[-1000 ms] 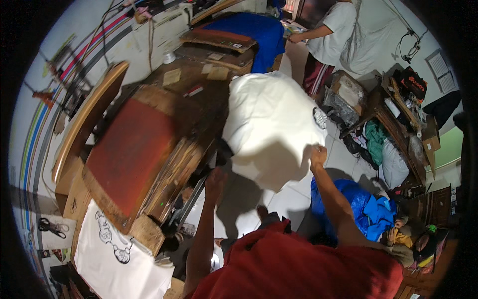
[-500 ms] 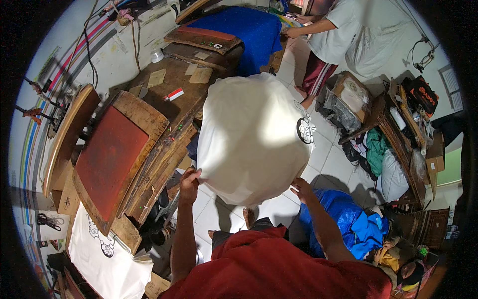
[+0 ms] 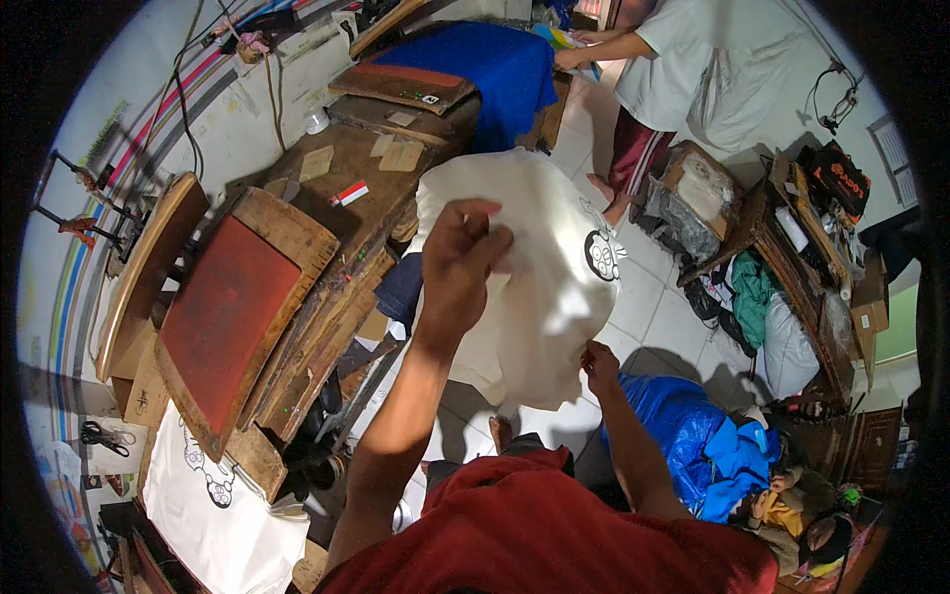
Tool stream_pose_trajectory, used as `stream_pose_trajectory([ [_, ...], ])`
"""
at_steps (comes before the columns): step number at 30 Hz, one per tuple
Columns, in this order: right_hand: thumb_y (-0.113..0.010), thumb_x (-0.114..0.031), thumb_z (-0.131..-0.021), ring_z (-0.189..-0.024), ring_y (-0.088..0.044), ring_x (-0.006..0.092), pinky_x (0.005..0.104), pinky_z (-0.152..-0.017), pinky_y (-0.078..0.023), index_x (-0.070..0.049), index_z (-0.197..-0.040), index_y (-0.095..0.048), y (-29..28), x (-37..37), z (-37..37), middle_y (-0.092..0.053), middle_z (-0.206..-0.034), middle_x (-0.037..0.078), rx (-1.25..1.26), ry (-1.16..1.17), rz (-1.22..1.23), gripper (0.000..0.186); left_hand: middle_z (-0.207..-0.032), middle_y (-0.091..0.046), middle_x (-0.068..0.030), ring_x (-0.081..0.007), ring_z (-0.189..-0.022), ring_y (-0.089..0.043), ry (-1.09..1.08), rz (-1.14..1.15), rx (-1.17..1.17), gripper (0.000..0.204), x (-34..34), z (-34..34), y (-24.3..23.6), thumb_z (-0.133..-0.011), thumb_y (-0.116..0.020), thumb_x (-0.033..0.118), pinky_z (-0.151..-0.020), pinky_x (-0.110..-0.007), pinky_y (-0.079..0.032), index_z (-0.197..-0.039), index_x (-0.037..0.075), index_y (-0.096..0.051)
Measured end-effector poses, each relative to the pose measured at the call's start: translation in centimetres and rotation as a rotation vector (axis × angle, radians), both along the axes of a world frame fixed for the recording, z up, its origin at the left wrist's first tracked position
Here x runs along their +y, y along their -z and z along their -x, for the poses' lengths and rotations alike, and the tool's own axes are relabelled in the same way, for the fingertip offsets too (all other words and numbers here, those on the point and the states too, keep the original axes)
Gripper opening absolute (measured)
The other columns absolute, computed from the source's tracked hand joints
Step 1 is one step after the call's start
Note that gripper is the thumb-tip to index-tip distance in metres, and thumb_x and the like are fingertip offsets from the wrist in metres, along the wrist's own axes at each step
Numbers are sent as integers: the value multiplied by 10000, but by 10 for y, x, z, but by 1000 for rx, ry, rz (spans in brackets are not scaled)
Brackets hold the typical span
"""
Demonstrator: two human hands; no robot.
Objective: The person repeatedly places white t-shirts onto a screen printing frame, presses a lever to print a cartoon design, and removes the printed shirts. The shirts are handled one at a time and stacked on the table.
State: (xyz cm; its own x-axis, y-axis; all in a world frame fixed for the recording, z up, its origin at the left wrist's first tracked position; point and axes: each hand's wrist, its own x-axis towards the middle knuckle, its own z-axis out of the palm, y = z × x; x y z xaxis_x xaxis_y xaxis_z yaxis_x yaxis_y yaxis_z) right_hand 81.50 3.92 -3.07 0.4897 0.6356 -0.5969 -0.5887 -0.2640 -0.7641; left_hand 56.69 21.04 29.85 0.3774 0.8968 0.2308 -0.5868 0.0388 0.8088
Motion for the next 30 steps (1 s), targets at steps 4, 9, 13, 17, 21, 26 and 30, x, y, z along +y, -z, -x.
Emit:
stream_pose_trajectory([
  [4,-604,-206,-864,-727,-585,139,288,-674,-476,-88,-932,-588,-35,5,-4,-620,-797,39,-117,335,-142,137,-731,-568,15,-27,-580,-426,-90,-75,149,221,10,-9,-45,-838,-570,-39,-506,-181,-324,-1042,2,-645],
  [9,-569,-513,-870,-955,-569,214,418,-828,-472,-67,-1233,-480,-68,47,34,-593,-1060,104,254,121,-211,582,-762,-596,-1,-42,-585,-464,0,-42,-79,225,16,-36,-79,-849,-569,-31,-521,-191,-359,-1062,-29,-642],
  [13,-563,-462,-893,-956,-592,179,396,-817,-500,32,-1321,-383,-84,52,26,-601,-1094,113,442,130,-422,678,-811,-630,-52,-99,-659,-570,-185,-182,-10,241,34,-24,-105,-846,-570,-34,-608,-221,-463,-1080,-39,-629],
  [17,-443,-179,-978,-724,-576,113,243,-651,-501,-79,-1063,-580,-110,60,-16,-632,-906,57,480,2,-695,190,-853,-645,-83,-147,-749,-612,-183,-132,-157,294,47,13,-114,-840,-574,-38,-692,-258,-496,-1132,-38,-607],
  [21,-544,-154,-912,-770,-513,157,287,-806,-472,-118,-1044,-587,-122,118,6,-612,-990,28,515,-346,-825,144,-1025,-630,-167,-208,-890,-634,-285,-164,-253,324,44,49,-116,-836,-563,-71,-834,-308,-521,-1159,-102,-559],
  [26,-552,-131,-868,-1079,-563,216,400,-956,-424,-99,-989,-636,-154,151,50,-626,-1106,71,550,-340,-907,151,-1044,-625,-180,-236,-929,-628,-616,-197,-201,400,16,148,-108,-854,-526,-46,-875,-335,-503,-1245,-112,-480],
  [30,-563,-92,-831,-1142,-523,279,435,-973,-442,-14,-1226,-502,-249,151,30,-541,-1227,156,545,-341,-1037,407,-1063,-620,-159,-190,-948,-609,-1012,-127,-95,431,-60,254,-84,-858,-583,-1,-862,-281,-482,-1256,-118,-465],
])
